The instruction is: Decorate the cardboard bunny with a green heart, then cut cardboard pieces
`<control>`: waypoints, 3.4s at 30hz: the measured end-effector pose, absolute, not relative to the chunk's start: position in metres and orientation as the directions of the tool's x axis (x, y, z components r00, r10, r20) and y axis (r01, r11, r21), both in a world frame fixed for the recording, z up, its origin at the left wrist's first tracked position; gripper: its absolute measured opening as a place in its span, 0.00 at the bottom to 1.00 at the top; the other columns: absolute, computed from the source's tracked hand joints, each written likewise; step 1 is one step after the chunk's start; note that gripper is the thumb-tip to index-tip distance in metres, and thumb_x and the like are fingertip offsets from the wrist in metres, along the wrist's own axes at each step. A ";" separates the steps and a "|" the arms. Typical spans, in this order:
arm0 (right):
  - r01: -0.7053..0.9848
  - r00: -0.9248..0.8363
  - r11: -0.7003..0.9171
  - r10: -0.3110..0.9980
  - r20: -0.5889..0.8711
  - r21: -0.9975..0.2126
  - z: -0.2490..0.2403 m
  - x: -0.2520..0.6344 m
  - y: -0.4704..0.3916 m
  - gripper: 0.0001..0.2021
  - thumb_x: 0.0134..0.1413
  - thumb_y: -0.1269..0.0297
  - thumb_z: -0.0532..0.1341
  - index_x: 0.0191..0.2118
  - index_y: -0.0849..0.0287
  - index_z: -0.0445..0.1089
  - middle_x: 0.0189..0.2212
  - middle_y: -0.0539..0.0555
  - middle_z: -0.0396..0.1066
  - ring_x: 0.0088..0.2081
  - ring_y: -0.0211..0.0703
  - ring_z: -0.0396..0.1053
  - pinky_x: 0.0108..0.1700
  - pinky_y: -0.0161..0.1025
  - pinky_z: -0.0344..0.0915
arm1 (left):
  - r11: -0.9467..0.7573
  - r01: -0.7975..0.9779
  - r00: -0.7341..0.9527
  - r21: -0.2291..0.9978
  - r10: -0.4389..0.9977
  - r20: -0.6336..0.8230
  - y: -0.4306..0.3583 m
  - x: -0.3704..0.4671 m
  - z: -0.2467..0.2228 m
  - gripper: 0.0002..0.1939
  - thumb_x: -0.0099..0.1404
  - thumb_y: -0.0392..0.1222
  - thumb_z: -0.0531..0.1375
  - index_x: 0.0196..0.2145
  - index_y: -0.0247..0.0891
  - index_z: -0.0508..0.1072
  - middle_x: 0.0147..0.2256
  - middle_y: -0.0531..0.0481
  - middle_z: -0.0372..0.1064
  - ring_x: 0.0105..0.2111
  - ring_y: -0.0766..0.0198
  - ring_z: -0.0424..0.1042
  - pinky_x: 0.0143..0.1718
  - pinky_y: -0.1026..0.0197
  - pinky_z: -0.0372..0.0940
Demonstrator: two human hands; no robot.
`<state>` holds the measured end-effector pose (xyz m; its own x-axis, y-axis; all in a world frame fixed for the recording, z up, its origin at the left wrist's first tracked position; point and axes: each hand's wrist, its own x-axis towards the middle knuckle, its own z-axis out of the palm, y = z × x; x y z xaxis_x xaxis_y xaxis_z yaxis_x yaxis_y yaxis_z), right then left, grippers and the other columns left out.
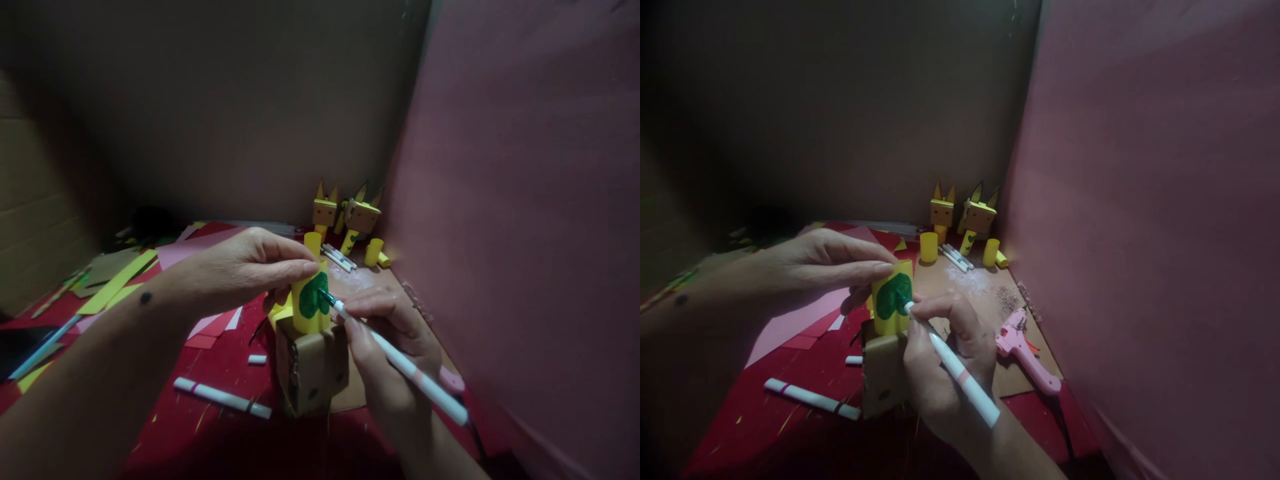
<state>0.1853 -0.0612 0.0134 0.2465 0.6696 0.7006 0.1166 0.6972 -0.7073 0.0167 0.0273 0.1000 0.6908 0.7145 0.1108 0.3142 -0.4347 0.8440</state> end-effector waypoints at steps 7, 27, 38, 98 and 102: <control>0.105 0.312 0.673 0.677 0.667 -0.732 0.012 0.185 -0.061 0.09 0.53 0.76 0.61 0.35 0.54 0.72 0.31 0.48 0.74 0.29 0.37 0.71 0.29 0.34 0.67 | -0.437 0.334 0.699 0.835 0.709 0.091 0.027 0.015 0.101 0.13 0.64 0.48 0.61 0.31 0.37 0.79 0.20 0.55 0.67 0.20 0.71 0.65 0.21 0.71 0.62; 0.082 0.312 0.668 0.688 0.655 -0.740 0.014 0.186 -0.058 0.07 0.52 0.75 0.62 0.31 0.54 0.72 0.21 0.47 0.70 0.30 0.40 0.73 0.30 0.35 0.71 | -0.417 0.339 0.714 0.843 0.698 0.058 0.031 0.011 0.102 0.15 0.64 0.50 0.62 0.29 0.36 0.78 0.21 0.54 0.67 0.20 0.70 0.64 0.21 0.70 0.62; 0.015 0.318 0.652 0.715 0.622 -0.758 0.014 0.185 -0.059 0.05 0.54 0.73 0.62 0.33 0.54 0.72 0.28 0.49 0.72 0.32 0.40 0.73 0.28 0.34 0.69 | -0.418 0.356 0.703 0.835 0.709 0.055 0.030 0.012 0.102 0.15 0.64 0.52 0.62 0.32 0.36 0.79 0.22 0.53 0.68 0.21 0.69 0.65 0.21 0.68 0.64; 0.028 0.260 0.708 0.677 0.689 -0.706 0.013 0.181 -0.063 0.10 0.53 0.77 0.60 0.35 0.52 0.73 0.30 0.47 0.73 0.36 0.36 0.74 0.41 0.34 0.70 | -0.401 0.229 0.761 0.887 0.641 0.093 0.037 -0.002 0.099 0.15 0.67 0.39 0.59 0.22 0.33 0.76 0.23 0.53 0.67 0.24 0.68 0.66 0.27 0.66 0.63; -0.043 0.357 0.659 0.712 0.605 -0.751 0.014 0.181 -0.062 0.08 0.56 0.72 0.62 0.37 0.51 0.73 0.30 0.46 0.76 0.35 0.36 0.75 0.37 0.33 0.72 | -0.396 0.236 0.756 0.888 0.648 0.088 0.039 -0.004 0.098 0.15 0.66 0.39 0.59 0.23 0.34 0.76 0.23 0.51 0.67 0.24 0.67 0.66 0.27 0.64 0.63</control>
<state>0.1806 -0.0621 0.0135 0.3573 0.7119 0.6046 -0.0428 0.6591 -0.7508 -0.0042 0.0391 0.0981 0.7564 0.6482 0.0880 0.2359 -0.3958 0.8875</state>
